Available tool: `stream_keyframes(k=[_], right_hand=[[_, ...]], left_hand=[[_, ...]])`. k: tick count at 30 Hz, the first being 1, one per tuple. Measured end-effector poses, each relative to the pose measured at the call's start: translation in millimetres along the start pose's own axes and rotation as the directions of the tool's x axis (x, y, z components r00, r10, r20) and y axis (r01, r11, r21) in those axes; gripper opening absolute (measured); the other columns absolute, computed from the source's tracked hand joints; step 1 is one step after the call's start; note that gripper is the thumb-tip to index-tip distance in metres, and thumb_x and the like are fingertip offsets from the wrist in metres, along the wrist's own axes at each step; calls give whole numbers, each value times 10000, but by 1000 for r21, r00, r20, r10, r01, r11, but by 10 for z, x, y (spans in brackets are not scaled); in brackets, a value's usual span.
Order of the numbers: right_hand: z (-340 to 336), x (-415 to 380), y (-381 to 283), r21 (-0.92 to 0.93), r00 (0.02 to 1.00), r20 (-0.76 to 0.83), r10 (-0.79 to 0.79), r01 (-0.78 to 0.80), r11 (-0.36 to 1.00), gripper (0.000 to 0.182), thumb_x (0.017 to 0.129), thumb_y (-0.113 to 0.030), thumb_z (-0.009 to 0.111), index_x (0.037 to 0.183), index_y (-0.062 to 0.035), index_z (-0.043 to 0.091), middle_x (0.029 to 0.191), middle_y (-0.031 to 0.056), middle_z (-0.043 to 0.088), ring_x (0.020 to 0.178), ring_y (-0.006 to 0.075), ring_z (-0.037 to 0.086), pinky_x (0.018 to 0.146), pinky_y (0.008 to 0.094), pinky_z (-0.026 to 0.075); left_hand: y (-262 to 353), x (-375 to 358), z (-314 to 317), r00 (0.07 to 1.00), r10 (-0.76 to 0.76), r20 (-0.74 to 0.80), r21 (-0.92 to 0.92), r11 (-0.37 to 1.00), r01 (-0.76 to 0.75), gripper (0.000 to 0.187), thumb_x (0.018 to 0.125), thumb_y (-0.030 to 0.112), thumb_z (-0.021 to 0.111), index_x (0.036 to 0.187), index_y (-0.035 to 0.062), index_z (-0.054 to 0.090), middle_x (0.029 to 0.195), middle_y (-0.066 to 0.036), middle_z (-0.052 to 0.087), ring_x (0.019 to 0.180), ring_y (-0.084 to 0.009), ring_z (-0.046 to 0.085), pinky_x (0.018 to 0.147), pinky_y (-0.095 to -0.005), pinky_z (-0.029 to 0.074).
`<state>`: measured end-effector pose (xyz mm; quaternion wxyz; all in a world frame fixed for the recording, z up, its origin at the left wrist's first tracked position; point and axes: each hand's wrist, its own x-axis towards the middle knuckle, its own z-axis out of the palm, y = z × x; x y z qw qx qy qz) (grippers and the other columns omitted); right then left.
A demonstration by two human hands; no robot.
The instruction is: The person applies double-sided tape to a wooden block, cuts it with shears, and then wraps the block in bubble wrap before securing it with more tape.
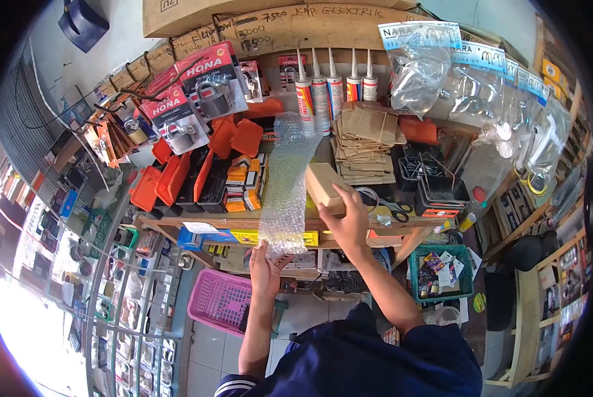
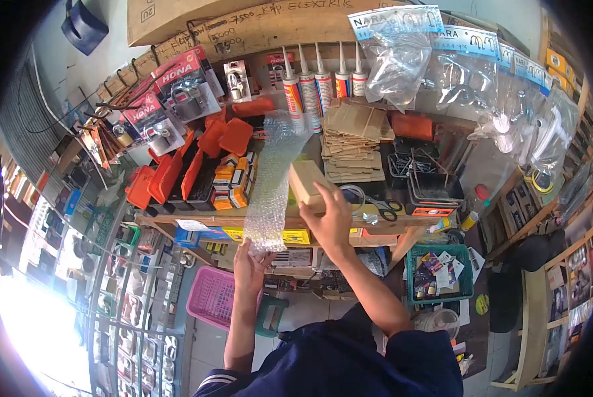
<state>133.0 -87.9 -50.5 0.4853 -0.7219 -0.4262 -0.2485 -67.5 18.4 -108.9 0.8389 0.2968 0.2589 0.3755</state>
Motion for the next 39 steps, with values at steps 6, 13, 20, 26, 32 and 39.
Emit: stream_keyframes(k=[6, 13, 20, 26, 32, 39], right_hand=[[-237, 66, 213, 739, 874, 114, 472, -392, 548, 473, 898, -252, 766, 1253, 9, 594, 1078, 86, 676, 929, 151, 664, 738, 293, 530], [-559, 185, 256, 768, 660, 510, 552, -638, 53, 415, 924, -362, 722, 1214, -108, 570, 1102, 52, 642, 976, 148, 609, 803, 327, 469], [-359, 323, 190, 598, 472, 793, 385, -723, -345, 427, 934, -378, 706, 1236, -108, 571, 1145, 91, 635, 1061, 224, 595, 899, 406, 472], [-12, 424, 49, 456, 377, 890, 256, -711, -535, 521, 934, -423, 700, 1301, -82, 559, 1256, 179, 600, 1161, 313, 581, 1011, 486, 467], [481, 490, 126, 467, 382, 884, 270, -750, -469, 583, 909, -411, 705, 1359, -118, 479, 1297, 148, 588, 1225, 329, 566, 1125, 563, 366], [525, 530, 119, 477, 331, 875, 353, -717, -508, 722, 878, -439, 717, 1459, -147, 403, 1397, 174, 500, 1315, 355, 496, 1193, 613, 258]], left_hand=[[-96, 21, -72, 998, 34, -44, 61, 998, -31, 210, 1043, 252, 571, 1190, 110, 526, 1189, -95, 644, 983, -279, 695, 784, -479, 619], [-185, 98, 98, 997, 50, -66, 140, 989, -41, 280, 1019, 284, 622, 1208, 104, 518, 1099, -74, 674, 856, -216, 701, 720, -427, 617], [-270, 343, 118, 989, 102, -106, 216, 973, -77, 289, 1021, 285, 605, 1236, 107, 528, 1161, -54, 654, 981, -210, 681, 755, -420, 599], [-326, 175, 104, 977, 101, -189, 164, 984, -70, 376, 1026, 339, 601, 1310, 117, 495, 1237, -64, 621, 1034, -226, 657, 800, -422, 566], [-549, 4, 43, 955, 164, -247, 170, 978, -124, 458, 985, 272, 684, 1314, 83, 428, 1197, -110, 633, 938, -250, 699, 760, -401, 572], [-231, -308, 458, 581, 786, 211, 726, 271, -631, 616, 943, 120, 645, 1467, -10, 348, 1450, -212, 423, 1365, -362, 394, 1136, -483, 297]])
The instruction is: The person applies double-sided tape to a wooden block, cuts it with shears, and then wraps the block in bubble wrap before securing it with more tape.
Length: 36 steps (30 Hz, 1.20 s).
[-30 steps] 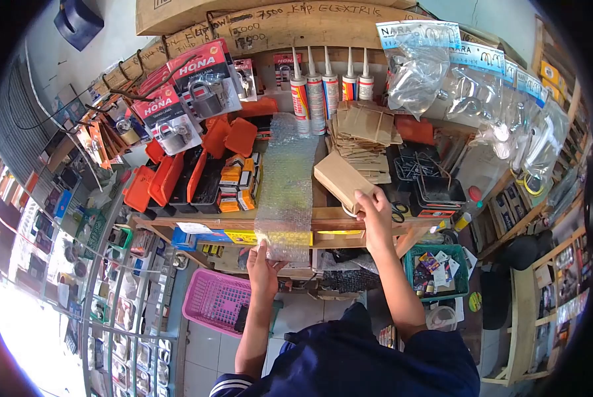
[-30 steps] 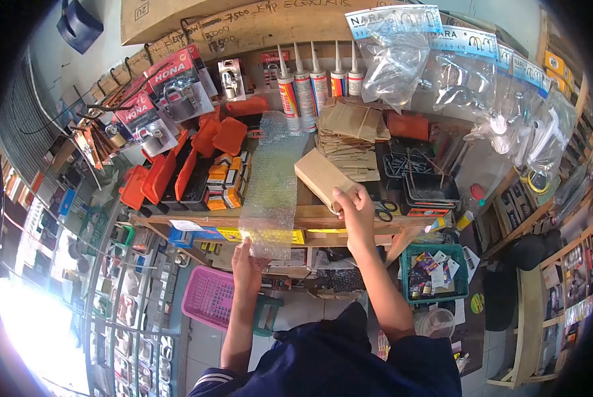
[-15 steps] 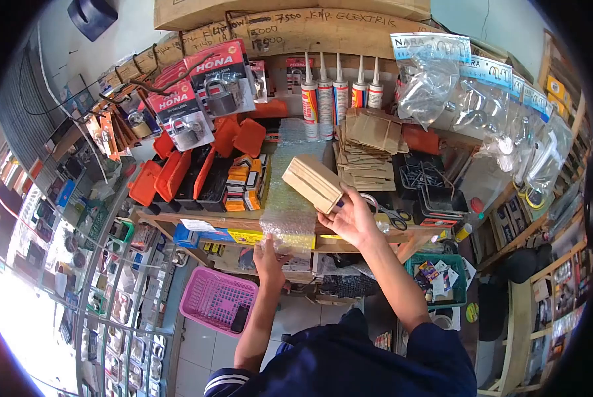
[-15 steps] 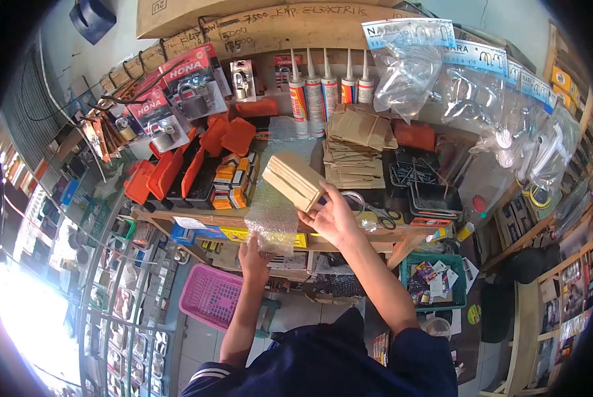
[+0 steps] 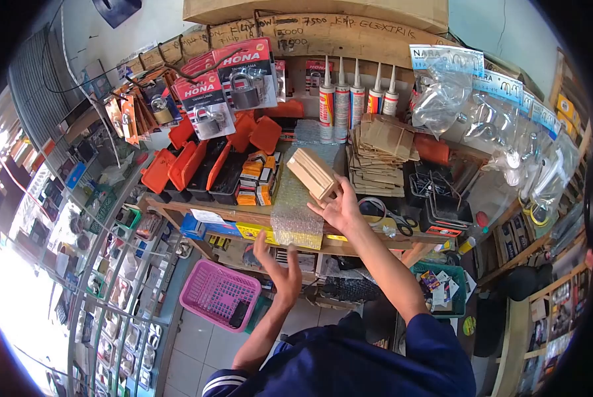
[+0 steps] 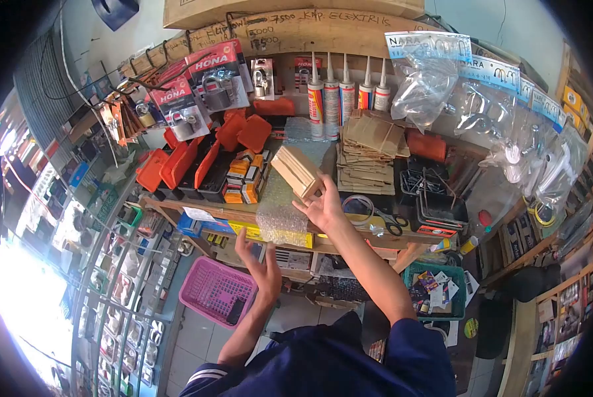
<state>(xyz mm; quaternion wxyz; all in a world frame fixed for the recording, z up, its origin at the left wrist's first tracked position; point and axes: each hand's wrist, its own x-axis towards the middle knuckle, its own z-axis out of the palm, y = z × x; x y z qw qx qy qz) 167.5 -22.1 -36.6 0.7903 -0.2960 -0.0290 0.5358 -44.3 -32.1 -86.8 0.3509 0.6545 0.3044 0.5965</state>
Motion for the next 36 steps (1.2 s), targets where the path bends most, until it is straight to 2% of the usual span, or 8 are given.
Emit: stream_keyframes(k=[1, 2, 4, 5, 10, 12, 26, 36], right_hand=[[-18, 19, 11, 43, 1000, -25, -1, 2, 999, 673, 889, -429, 708, 1446, -164, 438, 1374, 168, 522, 1290, 353, 519, 1184, 627, 273], [-18, 37, 28, 89, 998, -58, 5, 0, 996, 658, 894, -448, 694, 1438, -167, 453, 1368, 152, 533, 1292, 333, 522, 1197, 613, 259], [-34, 9, 58, 99, 999, -16, -36, 37, 994, 695, 892, -460, 689, 1456, -155, 423, 1404, 166, 496, 1331, 341, 490, 1203, 607, 238], [-46, -11, 66, 113, 997, 24, -76, 73, 991, 732, 889, -471, 684, 1474, -142, 392, 1439, 180, 460, 1370, 350, 457, 1209, 601, 217], [-58, 7, 98, 201, 997, 16, -80, 75, 977, 645, 941, -469, 609, 1430, -97, 413, 1324, 163, 521, 1219, 313, 563, 1044, 486, 482], [-117, 40, 96, 185, 993, 20, -120, 115, 976, 639, 947, -465, 600, 1425, -85, 412, 1301, 163, 530, 1187, 315, 578, 1027, 480, 490], [64, -178, 111, 194, 991, 31, -128, 120, 974, 592, 962, -487, 553, 1380, -83, 438, 1236, 133, 568, 1154, 272, 573, 1002, 459, 484], [31, -96, 174, 128, 969, 55, -242, 234, 964, 606, 949, -531, 531, 1357, -89, 453, 1215, 140, 564, 1134, 276, 575, 983, 459, 493]], left_hand=[[63, 94, 4, 967, 222, 126, 119, 964, -237, 647, 943, 127, 660, 1489, -13, 340, 1488, -248, 395, 1371, -404, 392, 1147, -517, 276], [142, 187, 57, 967, 223, 123, 118, 964, -238, 647, 943, 127, 660, 1489, -13, 340, 1488, -248, 395, 1371, -404, 392, 1147, -517, 276], [279, 341, 215, 893, 284, 349, 211, 905, -370, 701, 926, 181, 678, 1520, 12, 345, 1541, -282, 338, 1429, -465, 320, 1158, -557, 252], [313, 393, 307, 892, 289, 348, 205, 905, -373, 701, 926, 181, 678, 1520, 12, 345, 1541, -282, 338, 1429, -465, 320, 1158, -557, 252], [265, 491, 702, 817, 231, 528, 331, 831, -448, 689, 1010, 353, 536, 1592, 74, 295, 1631, -271, 221, 1494, -503, 203, 1175, -596, 217], [241, 477, 779, 795, 168, 583, 392, 799, -457, 646, 1045, 413, 434, 1602, 115, 300, 1657, -246, 186, 1503, -506, 182, 1164, -627, 211], [94, 510, 830, 812, 211, 544, 282, 866, -414, 680, 1019, 433, 475, 1588, 96, 320, 1658, -232, 206, 1463, -542, 234, 1139, -665, 225], [108, 655, 786, 738, 320, 594, 338, 733, -590, 672, 1010, 463, 486, 1543, 63, 397, 1565, -253, 370, 1338, -493, 409, 1092, -631, 308]])
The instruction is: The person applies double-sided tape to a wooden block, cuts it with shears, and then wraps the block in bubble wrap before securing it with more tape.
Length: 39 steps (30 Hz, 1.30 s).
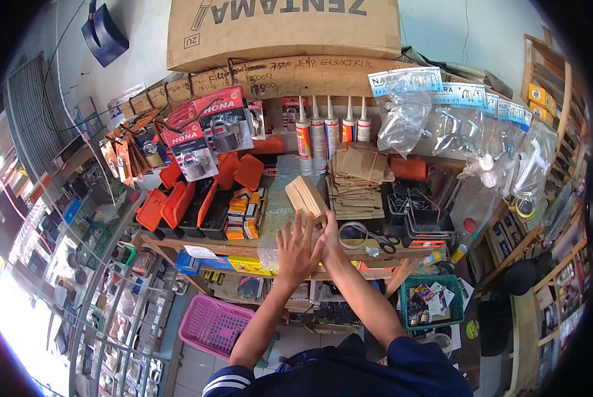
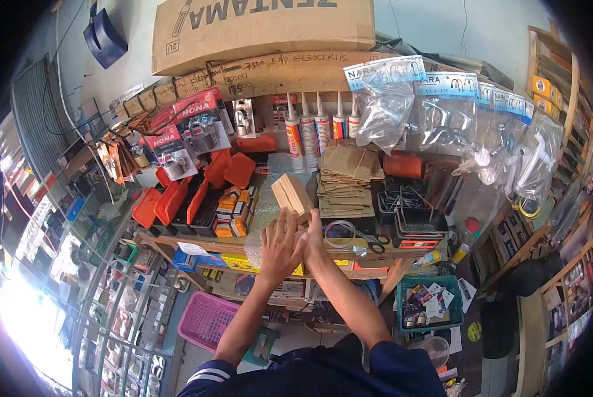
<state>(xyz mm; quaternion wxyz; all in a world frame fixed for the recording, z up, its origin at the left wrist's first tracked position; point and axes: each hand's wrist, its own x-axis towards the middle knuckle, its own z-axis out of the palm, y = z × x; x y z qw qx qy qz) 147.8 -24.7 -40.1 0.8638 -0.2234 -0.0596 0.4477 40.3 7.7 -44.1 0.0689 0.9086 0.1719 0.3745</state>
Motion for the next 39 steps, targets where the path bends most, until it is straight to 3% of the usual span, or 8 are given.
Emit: stream_keyframes(k=[4, 14, 23, 27, 31, 32, 35, 39], right_hand=[[99, -113, -21, 7, 999, -33, 30, -30, 1000, 598, 946, -525, 541, 1356, -98, 454, 1234, 139, 556, 1140, 277, 573, 993, 456, 487], [76, -162, -66, 38, 993, 85, 79, -82, 996, 575, 989, -488, 536, 1412, -112, 439, 1313, 139, 539, 1235, 294, 556, 1067, 472, 469], [137, -392, -270, 49, 972, 162, 167, -177, 983, 537, 1042, -430, 493, 1452, -85, 448, 1373, 146, 555, 1239, 297, 578, 1088, 502, 471], [226, -797, -389, 83, 951, 185, 248, -267, 960, 519, 1045, -412, 494, 1443, -80, 469, 1345, 127, 586, 1204, 299, 602, 1077, 471, 483], [179, -1039, -424, 106, 915, 283, 287, -327, 939, 425, 1045, -383, 522, 1353, -92, 548, 1220, 88, 658, 1069, 237, 665, 833, 368, 544], [287, -1142, -425, 55, 943, 189, 273, -288, 956, 410, 1048, -394, 527, 1331, -99, 557, 1172, 63, 671, 984, 197, 674, 754, 335, 523], [190, -1196, -358, 141, 887, 377, 266, -339, 930, 432, 1053, -420, 518, 1347, -105, 548, 1163, 51, 664, 963, 173, 655, 806, 344, 528], [392, -1429, -340, 76, 942, 221, 252, -274, 959, 436, 1063, -433, 501, 1361, -118, 539, 1162, 40, 655, 965, 155, 636, 859, 352, 520]], left_hand=[[71, -17, -81, 1000, -21, 19, -50, 998, 22, 654, 1019, 416, 486, 1542, 36, 388, 1573, -277, 348, 1329, -497, 413, 1120, -569, 287], [178, -22, -60, 995, -98, -36, -76, 993, 95, 705, 987, 431, 544, 1573, 87, 354, 1616, -270, 259, 1445, -520, 259, 1170, -604, 195], [122, 37, -370, 993, 24, -113, 0, 1000, -24, 668, 923, 350, 653, 1547, 248, 436, 1615, -279, 238, 1477, -527, 182, 1147, -640, 206], [103, 11, -679, 977, 189, -97, 2, 982, -189, 643, 863, 320, 733, 1472, 293, 526, 1613, -225, 291, 1478, -489, 240, 1146, -616, 242], [17, 10, -759, 926, 365, -95, -80, 925, -372, 656, 780, 341, 810, 1397, 298, 591, 1593, -172, 367, 1447, -442, 356, 1118, -581, 325], [8, 2, -768, 926, 366, -95, -80, 924, -373, 656, 780, 341, 810, 1397, 298, 591, 1593, -172, 367, 1447, -442, 356, 1118, -581, 325], [1, -2, -763, 893, 428, -141, -56, 897, -439, 619, 759, 348, 829, 1338, 281, 620, 1565, -169, 413, 1416, -433, 419, 1087, -569, 376], [7, -43, -766, 822, 473, -317, -72, 852, -518, 593, 722, 332, 857, 1259, 211, 636, 1447, -146, 561, 1360, -405, 509, 1050, -552, 410]])
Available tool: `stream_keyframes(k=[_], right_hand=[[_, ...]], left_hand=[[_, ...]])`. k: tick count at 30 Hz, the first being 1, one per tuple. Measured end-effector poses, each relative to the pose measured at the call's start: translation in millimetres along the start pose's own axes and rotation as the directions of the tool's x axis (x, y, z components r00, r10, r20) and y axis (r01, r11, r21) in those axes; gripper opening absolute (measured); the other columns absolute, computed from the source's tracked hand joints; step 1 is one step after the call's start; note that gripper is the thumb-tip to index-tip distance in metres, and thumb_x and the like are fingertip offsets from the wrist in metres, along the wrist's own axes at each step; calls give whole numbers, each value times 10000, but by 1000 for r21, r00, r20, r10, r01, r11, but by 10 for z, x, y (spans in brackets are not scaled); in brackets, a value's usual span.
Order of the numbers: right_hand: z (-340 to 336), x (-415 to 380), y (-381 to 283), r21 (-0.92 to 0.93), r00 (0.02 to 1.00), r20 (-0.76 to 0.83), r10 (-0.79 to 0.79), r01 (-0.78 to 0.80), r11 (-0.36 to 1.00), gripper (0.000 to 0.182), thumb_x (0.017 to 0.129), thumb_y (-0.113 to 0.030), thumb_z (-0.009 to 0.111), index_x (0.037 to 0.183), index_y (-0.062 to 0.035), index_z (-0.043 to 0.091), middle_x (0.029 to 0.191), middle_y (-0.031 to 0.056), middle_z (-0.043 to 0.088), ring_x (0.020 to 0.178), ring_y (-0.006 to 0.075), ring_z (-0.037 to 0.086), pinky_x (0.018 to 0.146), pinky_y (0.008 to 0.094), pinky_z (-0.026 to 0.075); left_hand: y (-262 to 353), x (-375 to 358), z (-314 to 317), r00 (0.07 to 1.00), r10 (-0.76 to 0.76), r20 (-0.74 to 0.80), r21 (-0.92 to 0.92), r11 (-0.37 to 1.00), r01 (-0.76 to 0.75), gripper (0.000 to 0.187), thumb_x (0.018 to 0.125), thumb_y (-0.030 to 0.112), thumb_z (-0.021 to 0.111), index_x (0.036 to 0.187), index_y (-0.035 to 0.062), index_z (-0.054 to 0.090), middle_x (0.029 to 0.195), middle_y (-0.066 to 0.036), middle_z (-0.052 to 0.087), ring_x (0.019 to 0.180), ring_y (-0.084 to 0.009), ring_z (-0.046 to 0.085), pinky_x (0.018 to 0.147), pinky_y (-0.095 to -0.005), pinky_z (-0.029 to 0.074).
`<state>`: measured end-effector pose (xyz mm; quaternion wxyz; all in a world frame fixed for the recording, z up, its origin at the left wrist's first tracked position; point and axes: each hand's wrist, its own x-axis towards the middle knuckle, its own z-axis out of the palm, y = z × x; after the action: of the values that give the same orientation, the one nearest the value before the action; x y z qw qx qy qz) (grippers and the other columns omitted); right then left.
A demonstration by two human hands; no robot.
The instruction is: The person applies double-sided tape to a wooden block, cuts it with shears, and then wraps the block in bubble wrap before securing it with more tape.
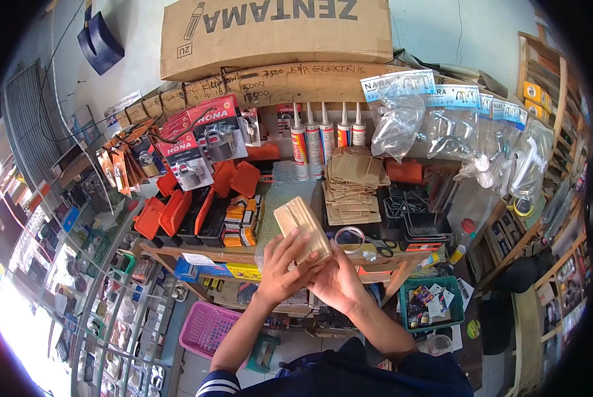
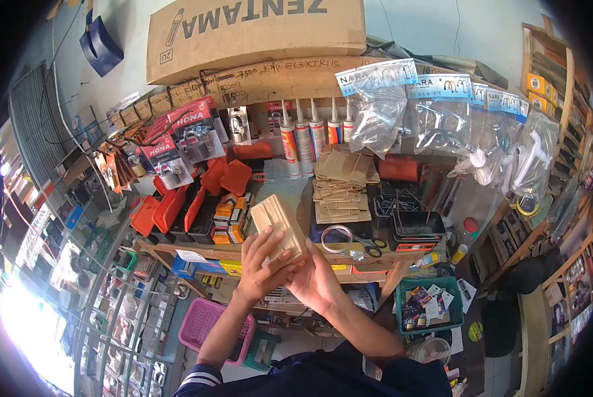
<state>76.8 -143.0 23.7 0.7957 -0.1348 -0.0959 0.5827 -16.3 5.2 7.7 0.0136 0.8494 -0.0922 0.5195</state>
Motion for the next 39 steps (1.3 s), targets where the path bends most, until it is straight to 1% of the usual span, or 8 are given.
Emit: stream_keyframes(k=[4, 10, 15, 18, 25, 28, 33, 39], right_hand=[[57, -116, 92, -31, 996, 73, -46, 49, 998, 438, 1073, -441, 474, 1387, -137, 516, 1198, 21, 637, 1006, 140, 610, 915, 374, 500], [184, -339, 243, 24, 999, 38, -7, 6, 1000, 471, 1080, -510, 405, 1427, -200, 480, 1205, -32, 613, 975, 95, 567, 970, 426, 449], [310, -498, 272, 42, 998, -56, 38, -36, 998, 495, 1081, -547, 354, 1445, -228, 455, 1243, -16, 587, 1045, 142, 548, 1015, 454, 405], [198, -514, 314, 57, 1000, -11, 28, -27, 998, 503, 1082, -554, 336, 1441, -225, 461, 1237, -3, 588, 1075, 164, 539, 1013, 451, 408], [150, -563, 332, 37, 1000, -8, 16, -15, 999, 475, 1091, -528, 331, 1406, -212, 495, 1213, -1, 596, 1054, 173, 553, 1023, 457, 407], [221, -597, 329, 97, 996, -88, 35, -27, 995, 463, 1093, -519, 336, 1386, -207, 514, 1185, -7, 607, 1062, 168, 566, 1046, 471, 402], [-10, -576, 355, 116, 1000, -5, 21, -20, 993, 468, 1089, -525, 341, 1386, -207, 514, 1208, -17, 615, 1095, 164, 572, 1059, 496, 393], [23, -593, 335, 97, 999, -28, 26, -23, 995, 446, 1090, -509, 356, 1393, -218, 506, 1236, -26, 607, 1086, 149, 565, 1038, 488, 398]], left_hand=[[73, 138, -158, 996, 76, -47, -22, 997, -77, 556, 720, 299, 856, 1210, 144, 643, 1339, -131, 655, 1319, -380, 559, 1002, -521, 440], [210, 259, -325, 998, 61, -18, -136, 989, -63, 499, 775, 254, 833, 1228, 175, 639, 1389, -87, 626, 1288, -341, 580, 973, -486, 450], [273, 214, -381, 997, 62, 36, -181, 982, -55, 495, 776, 258, 828, 1225, 174, 639, 1390, -85, 625, 1297, -332, 566, 977, -479, 445], [307, 207, -389, 997, 58, 43, -200, 979, -49, 482, 785, 258, 820, 1224, 174, 639, 1393, -86, 622, 1311, -331, 553, 980, -482, 443], [355, 174, -380, 997, 31, 69, -236, 972, -14, 483, 799, 244, 808, 1241, 174, 624, 1414, -91, 606, 1315, -329, 548, 985, -482, 438], [359, 145, -348, 997, 30, 65, -247, 969, -14, 490, 802, 244, 808, 1246, 168, 615, 1417, -92, 603, 1318, -329, 548, 982, -477, 438], [375, 93, -299, 997, 3, 79, -277, 961, 19, 462, 808, 238, 805, 1225, 173, 617, 1412, -87, 607, 1322, -323, 547, 975, -471, 438], [408, 127, -311, 996, 11, 94, -263, 965, 15, 444, 807, 239, 805, 1209, 180, 626, 1412, -68, 609, 1324, -313, 548, 972, -462, 439]])
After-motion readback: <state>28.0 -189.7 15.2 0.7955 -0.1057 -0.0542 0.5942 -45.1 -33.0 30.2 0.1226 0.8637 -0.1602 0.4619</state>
